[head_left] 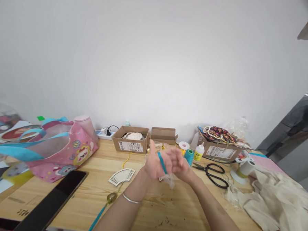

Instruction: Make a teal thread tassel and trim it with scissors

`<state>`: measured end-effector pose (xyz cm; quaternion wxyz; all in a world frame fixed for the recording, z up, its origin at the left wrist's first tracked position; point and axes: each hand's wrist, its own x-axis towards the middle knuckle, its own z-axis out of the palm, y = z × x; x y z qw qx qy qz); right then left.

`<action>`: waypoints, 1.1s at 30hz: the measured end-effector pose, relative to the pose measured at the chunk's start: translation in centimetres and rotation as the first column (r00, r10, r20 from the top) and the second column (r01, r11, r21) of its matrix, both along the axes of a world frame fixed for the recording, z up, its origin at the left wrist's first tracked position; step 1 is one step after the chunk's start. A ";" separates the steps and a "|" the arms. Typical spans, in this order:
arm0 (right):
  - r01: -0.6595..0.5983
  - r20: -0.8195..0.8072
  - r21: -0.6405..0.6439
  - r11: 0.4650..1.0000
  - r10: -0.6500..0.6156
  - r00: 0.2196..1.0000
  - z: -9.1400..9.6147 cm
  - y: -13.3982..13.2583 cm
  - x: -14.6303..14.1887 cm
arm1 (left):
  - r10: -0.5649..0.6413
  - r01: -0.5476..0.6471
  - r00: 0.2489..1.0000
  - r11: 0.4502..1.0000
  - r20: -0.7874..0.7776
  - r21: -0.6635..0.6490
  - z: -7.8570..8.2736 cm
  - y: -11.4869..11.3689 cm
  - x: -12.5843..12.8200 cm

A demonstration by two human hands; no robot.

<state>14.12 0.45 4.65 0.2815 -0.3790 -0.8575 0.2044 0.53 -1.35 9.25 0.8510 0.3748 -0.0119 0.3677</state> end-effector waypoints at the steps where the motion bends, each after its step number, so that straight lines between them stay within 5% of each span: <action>1: 0.014 0.013 0.024 1.000 -0.014 1.000 -0.3 -0.4 0.0 | 0.117 -0.113 0.992 0.991 0.053 -0.065 0.4 0.6 0.0; 3: 0.035 0.070 0.092 0.995 -0.042 0.997 -0.3 -1.2 0.2 | 0.301 -0.285 0.950 0.946 0.089 -0.157 0.4 2.2 0.0; 6: 0.078 0.198 0.188 0.979 -0.115 0.973 0.8 -1.6 0.6 | 0.382 -0.376 0.924 0.901 -0.018 -0.217 -0.9 4.3 0.2; 10: 0.123 0.337 0.238 0.963 -0.201 0.920 3.1 -1.5 1.2 | 0.319 -0.329 0.944 0.923 -0.082 -0.201 -2.5 4.9 0.6; 17: 0.009 0.474 0.230 0.973 -0.120 0.872 5.8 -0.4 0.4 | 0.137 -0.187 0.950 0.969 -0.279 -0.159 -3.6 3.4 1.0; 21: -0.018 0.397 0.190 0.982 -0.060 0.916 5.9 1.1 0.5 | 0.013 -0.029 0.910 0.999 -0.415 -0.033 -4.9 3.4 0.7; 27: 0.039 0.122 0.027 0.999 -0.041 0.992 5.4 4.2 2.6 | 0.151 -0.156 0.818 0.987 -0.556 0.039 -4.9 3.7 0.1; 33: 0.074 -0.045 0.027 0.997 -0.073 0.996 10.2 6.2 4.5 | 0.276 -0.254 0.776 0.960 -0.568 0.120 -3.1 4.1 0.1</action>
